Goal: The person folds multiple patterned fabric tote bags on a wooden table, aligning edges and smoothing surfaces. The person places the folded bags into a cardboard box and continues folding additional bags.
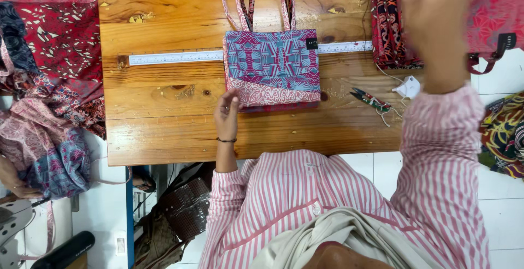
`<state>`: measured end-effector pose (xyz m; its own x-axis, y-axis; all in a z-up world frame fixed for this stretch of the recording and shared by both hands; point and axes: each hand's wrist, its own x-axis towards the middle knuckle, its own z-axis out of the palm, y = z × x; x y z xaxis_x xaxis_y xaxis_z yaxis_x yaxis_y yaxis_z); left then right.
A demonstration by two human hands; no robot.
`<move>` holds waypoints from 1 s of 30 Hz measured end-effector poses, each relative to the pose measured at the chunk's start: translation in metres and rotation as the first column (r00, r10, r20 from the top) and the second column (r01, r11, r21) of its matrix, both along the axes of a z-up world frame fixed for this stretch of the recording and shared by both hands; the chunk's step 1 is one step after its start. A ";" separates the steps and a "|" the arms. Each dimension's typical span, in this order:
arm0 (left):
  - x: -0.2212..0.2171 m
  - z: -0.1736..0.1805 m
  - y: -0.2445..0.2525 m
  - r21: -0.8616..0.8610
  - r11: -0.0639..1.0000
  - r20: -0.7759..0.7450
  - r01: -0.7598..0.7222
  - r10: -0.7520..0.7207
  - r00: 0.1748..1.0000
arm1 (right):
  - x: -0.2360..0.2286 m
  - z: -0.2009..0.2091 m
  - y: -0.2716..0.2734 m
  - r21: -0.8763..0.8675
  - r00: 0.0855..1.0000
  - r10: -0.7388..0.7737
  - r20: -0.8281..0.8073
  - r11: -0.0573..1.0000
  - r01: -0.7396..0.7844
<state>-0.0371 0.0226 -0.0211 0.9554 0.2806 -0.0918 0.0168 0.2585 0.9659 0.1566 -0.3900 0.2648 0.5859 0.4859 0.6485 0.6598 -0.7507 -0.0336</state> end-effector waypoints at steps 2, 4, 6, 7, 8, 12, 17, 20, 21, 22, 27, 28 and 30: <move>0.017 -0.012 0.005 -0.219 0.976 -0.066 0.015 -0.030 0.997 | -0.029 -0.044 0.074 -0.193 0.993 0.083 -0.078 0.976 -0.097; 0.032 -0.021 0.013 -0.432 0.902 -0.150 -0.002 -0.070 0.986 | -0.055 -0.102 0.135 -0.294 0.959 0.231 -0.164 0.916 -0.271; 0.042 -0.030 0.019 -0.378 0.924 -0.272 -0.047 -0.063 0.960 | -0.078 -0.162 0.172 -0.360 0.878 0.324 -0.353 0.819 -0.447; 0.047 -0.033 0.021 -0.350 0.934 -0.332 -0.067 -0.057 0.942 | -0.088 -0.187 0.179 -0.356 0.895 0.331 -0.300 0.831 -0.427; 0.052 -0.036 0.022 -0.231 0.973 -0.304 -0.026 -0.047 0.952 | -0.095 -0.208 0.182 -0.353 0.909 0.337 -0.244 0.842 -0.407; 0.073 -0.033 0.015 0.296 0.954 -0.118 0.056 -0.022 0.993 | -0.105 -0.242 0.151 -0.289 0.930 0.127 -0.346 0.928 -0.234; 0.079 -0.007 0.010 0.349 0.936 0.203 -0.039 -0.035 0.979 | -0.095 -0.225 0.117 -0.242 0.948 -0.063 -0.311 0.970 -0.015; 0.058 -0.004 0.013 0.155 0.987 0.183 -0.047 0.018 0.983 | -0.086 -0.217 0.114 -0.077 0.947 0.074 -0.313 0.992 -0.103; 0.047 -0.007 0.016 0.161 0.985 0.166 -0.057 0.030 0.986 | -0.089 -0.216 0.115 -0.142 0.946 0.061 -0.319 0.984 -0.111; 0.042 -0.012 0.019 0.170 0.983 0.156 -0.073 0.046 0.987 | -0.088 -0.216 0.116 -0.203 0.947 0.053 -0.318 0.971 -0.123; 0.036 -0.026 0.023 0.400 0.916 -0.096 -0.036 0.081 0.992 | -0.089 -0.213 0.123 -0.282 0.751 0.040 -0.659 0.913 -0.296; 0.032 -0.022 0.018 0.433 0.900 -0.081 -0.041 0.084 0.993 | -0.090 -0.211 0.120 -0.299 0.713 0.008 -0.701 0.904 -0.304; 0.025 -0.004 0.007 0.533 0.842 -0.038 -0.090 0.130 0.991 | -0.090 -0.209 0.120 -0.328 0.733 -0.002 -0.680 0.895 -0.302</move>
